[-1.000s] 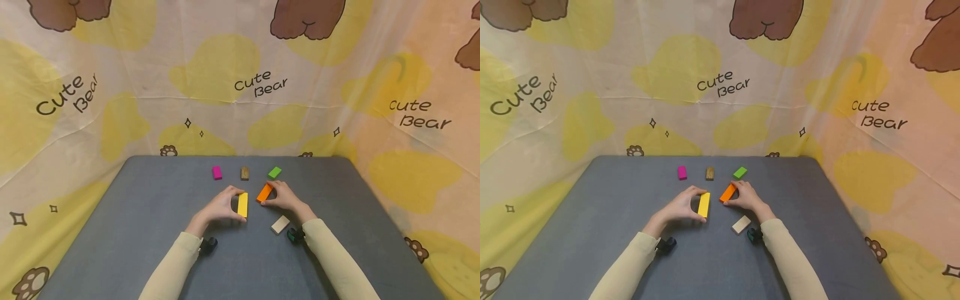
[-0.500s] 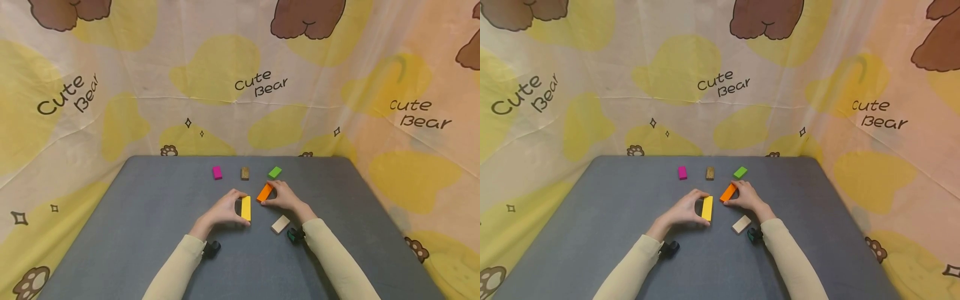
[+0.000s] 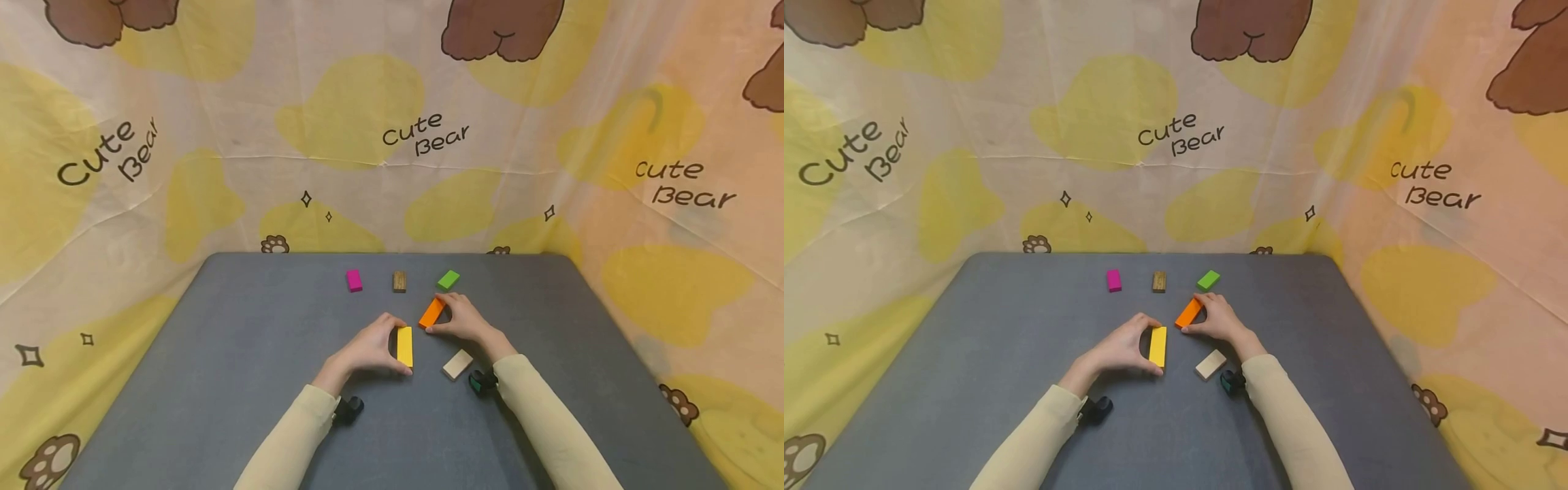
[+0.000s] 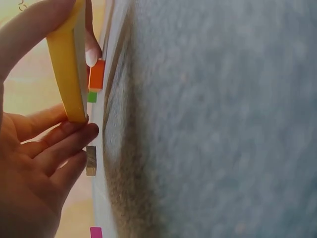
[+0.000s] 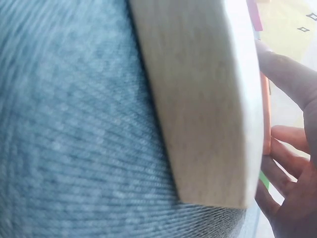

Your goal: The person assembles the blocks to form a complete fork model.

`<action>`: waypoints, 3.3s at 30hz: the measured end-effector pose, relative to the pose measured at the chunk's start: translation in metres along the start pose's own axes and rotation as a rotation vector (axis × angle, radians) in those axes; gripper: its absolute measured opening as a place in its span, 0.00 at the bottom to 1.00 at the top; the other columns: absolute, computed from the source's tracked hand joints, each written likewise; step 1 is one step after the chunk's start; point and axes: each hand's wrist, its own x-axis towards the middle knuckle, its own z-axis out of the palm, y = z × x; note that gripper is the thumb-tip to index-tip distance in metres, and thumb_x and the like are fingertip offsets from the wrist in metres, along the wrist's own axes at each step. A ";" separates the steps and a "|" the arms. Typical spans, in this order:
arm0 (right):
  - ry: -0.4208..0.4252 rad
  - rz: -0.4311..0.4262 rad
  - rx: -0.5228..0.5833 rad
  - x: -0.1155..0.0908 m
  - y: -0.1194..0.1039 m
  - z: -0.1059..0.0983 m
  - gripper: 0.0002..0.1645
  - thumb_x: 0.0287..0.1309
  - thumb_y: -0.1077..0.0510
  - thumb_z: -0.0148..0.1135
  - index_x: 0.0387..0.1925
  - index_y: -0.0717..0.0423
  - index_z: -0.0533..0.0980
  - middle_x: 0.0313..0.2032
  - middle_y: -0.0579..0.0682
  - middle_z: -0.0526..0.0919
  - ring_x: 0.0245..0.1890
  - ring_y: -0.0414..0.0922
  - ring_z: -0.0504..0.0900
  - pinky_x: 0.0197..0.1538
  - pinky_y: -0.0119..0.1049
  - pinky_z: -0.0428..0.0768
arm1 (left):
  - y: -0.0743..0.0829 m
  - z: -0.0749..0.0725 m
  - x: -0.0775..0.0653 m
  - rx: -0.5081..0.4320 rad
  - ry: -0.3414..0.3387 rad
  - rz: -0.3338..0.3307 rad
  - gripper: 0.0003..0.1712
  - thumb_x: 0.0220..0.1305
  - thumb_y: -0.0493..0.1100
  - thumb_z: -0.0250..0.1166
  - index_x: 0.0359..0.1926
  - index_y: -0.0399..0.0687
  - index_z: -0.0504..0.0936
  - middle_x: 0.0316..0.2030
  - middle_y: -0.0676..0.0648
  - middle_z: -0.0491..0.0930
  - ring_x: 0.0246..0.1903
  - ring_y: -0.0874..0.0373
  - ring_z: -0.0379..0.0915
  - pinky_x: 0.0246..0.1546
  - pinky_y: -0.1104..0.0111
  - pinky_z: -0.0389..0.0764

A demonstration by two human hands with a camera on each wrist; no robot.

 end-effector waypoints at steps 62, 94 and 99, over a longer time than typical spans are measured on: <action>0.006 -0.016 0.004 0.000 -0.001 0.000 0.57 0.44 0.33 0.71 0.71 0.53 0.62 0.68 0.60 0.67 0.66 0.57 0.67 0.69 0.56 0.68 | 0.000 0.015 -0.006 0.114 -0.012 0.008 0.57 0.34 0.70 0.77 0.63 0.48 0.66 0.55 0.49 0.69 0.49 0.60 0.69 0.59 0.63 0.77; 0.005 -0.007 0.018 -0.004 -0.003 -0.001 0.56 0.44 0.34 0.72 0.70 0.54 0.62 0.68 0.60 0.67 0.66 0.58 0.67 0.69 0.57 0.68 | -0.008 -0.009 -0.024 0.247 0.008 0.253 0.33 0.65 0.55 0.62 0.69 0.53 0.68 0.70 0.54 0.67 0.71 0.57 0.63 0.70 0.58 0.66; 0.003 -0.005 0.013 -0.004 -0.002 -0.001 0.56 0.44 0.34 0.71 0.70 0.54 0.62 0.68 0.60 0.67 0.66 0.58 0.67 0.68 0.57 0.68 | -0.007 -0.010 -0.025 0.254 -0.015 0.298 0.30 0.65 0.53 0.63 0.67 0.55 0.71 0.68 0.56 0.70 0.69 0.59 0.66 0.68 0.59 0.70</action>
